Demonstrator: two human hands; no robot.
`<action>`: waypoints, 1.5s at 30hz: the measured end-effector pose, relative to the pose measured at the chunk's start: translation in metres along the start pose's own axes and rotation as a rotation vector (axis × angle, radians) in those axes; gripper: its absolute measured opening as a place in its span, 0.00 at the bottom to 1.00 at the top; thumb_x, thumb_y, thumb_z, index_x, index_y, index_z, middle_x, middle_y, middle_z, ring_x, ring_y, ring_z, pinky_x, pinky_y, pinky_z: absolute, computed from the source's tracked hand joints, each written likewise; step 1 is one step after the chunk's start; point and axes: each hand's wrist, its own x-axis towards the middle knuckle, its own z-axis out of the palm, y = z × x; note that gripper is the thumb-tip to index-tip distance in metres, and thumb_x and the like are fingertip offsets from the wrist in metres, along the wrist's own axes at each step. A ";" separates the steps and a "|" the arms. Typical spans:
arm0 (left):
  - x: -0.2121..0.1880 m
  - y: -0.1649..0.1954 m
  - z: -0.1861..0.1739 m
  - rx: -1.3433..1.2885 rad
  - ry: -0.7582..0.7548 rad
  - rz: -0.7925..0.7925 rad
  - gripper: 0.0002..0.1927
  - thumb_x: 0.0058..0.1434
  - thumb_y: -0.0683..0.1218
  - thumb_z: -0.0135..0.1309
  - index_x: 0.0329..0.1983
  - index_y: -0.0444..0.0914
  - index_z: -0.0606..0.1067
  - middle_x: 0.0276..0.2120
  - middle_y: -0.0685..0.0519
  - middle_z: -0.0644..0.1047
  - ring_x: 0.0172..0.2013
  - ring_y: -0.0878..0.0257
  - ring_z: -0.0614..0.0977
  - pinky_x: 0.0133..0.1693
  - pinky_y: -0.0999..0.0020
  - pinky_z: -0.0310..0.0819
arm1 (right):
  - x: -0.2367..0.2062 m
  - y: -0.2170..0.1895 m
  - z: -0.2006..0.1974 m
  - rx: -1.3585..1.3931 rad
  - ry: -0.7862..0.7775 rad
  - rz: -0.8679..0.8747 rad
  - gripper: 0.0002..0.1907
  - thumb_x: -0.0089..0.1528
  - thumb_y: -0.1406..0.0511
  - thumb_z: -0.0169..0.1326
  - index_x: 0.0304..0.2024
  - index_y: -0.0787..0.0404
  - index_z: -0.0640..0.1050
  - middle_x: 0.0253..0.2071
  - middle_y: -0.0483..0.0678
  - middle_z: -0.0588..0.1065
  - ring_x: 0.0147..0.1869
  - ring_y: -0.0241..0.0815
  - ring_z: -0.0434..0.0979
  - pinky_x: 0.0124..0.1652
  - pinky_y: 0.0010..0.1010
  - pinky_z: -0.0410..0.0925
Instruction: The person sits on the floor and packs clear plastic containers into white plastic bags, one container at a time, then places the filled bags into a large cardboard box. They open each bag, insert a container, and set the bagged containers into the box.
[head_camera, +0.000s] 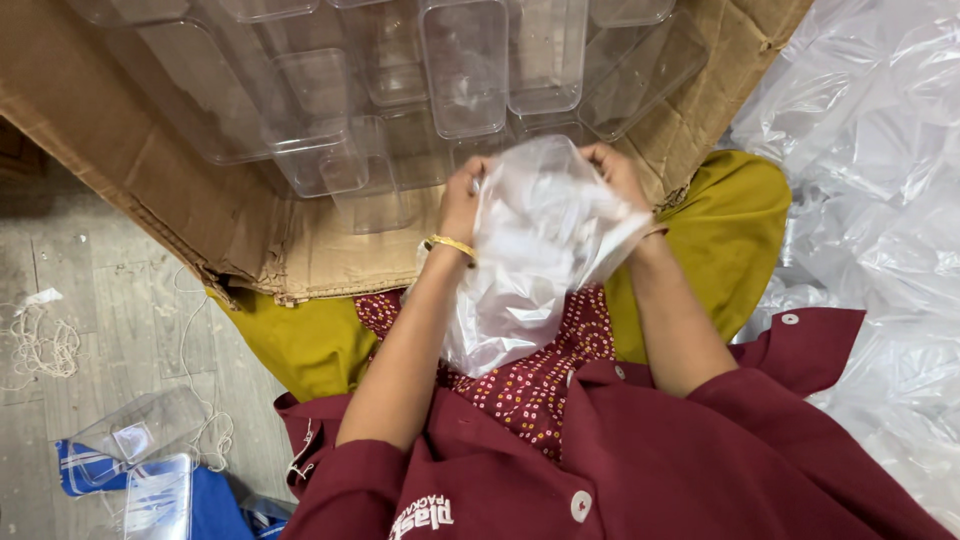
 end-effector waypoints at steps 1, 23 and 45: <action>-0.010 -0.007 0.005 0.200 0.071 -0.030 0.10 0.64 0.45 0.53 0.45 0.36 0.77 0.34 0.49 0.79 0.32 0.61 0.78 0.36 0.66 0.74 | -0.005 0.010 0.001 -0.271 0.041 -0.085 0.16 0.58 0.72 0.59 0.49 0.65 0.77 0.41 0.46 0.78 0.41 0.37 0.78 0.41 0.26 0.73; -0.057 0.002 0.000 0.449 -0.082 0.073 0.16 0.67 0.52 0.52 0.50 0.39 0.81 0.36 0.48 0.84 0.38 0.60 0.80 0.43 0.64 0.75 | -0.073 -0.142 0.076 -0.415 -0.105 -0.451 0.45 0.55 0.50 0.71 0.68 0.59 0.69 0.63 0.51 0.68 0.70 0.48 0.69 0.67 0.40 0.66; -0.049 0.086 0.004 -0.050 -0.063 -0.133 0.30 0.78 0.59 0.32 0.53 0.36 0.81 0.30 0.54 0.83 0.30 0.70 0.80 0.36 0.72 0.75 | -0.060 -0.155 -0.070 0.586 0.280 -0.214 0.09 0.75 0.61 0.56 0.55 0.55 0.75 0.56 0.47 0.77 0.54 0.38 0.75 0.50 0.26 0.67</action>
